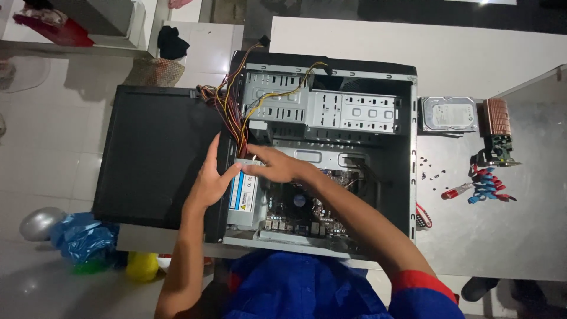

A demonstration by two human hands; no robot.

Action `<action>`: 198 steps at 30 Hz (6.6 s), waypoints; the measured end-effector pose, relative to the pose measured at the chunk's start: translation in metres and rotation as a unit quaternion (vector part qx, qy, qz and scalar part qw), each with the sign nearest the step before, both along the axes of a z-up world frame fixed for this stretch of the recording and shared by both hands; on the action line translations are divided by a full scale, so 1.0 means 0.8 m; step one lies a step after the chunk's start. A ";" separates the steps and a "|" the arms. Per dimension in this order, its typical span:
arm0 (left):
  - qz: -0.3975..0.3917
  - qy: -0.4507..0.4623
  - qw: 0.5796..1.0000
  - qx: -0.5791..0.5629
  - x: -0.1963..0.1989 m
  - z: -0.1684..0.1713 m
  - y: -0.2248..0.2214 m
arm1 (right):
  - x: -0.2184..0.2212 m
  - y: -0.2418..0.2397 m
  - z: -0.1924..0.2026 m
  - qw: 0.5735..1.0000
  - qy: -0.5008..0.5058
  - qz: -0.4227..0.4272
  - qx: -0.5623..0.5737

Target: Installing a power supply unit into a computer case and securing it with screws using a screwdriver.

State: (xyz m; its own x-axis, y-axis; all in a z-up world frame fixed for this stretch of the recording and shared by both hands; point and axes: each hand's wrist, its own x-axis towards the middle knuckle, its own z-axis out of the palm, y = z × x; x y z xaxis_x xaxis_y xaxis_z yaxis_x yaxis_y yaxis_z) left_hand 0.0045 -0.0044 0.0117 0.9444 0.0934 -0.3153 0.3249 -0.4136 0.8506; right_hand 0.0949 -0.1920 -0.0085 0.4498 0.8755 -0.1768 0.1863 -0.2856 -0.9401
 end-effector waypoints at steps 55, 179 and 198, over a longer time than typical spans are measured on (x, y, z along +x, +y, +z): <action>-0.053 -0.327 0.877 0.347 -0.049 -0.045 -0.001 | -0.043 -0.013 -0.001 0.991 -0.072 -0.055 -0.093; -0.116 -0.037 0.962 -0.244 -0.111 -0.028 -0.104 | -0.183 -0.127 0.060 0.949 -0.064 -0.294 0.093; -0.170 -0.024 0.955 -0.240 -0.095 -0.018 -0.097 | -0.189 -0.124 0.043 0.944 0.029 -0.321 0.073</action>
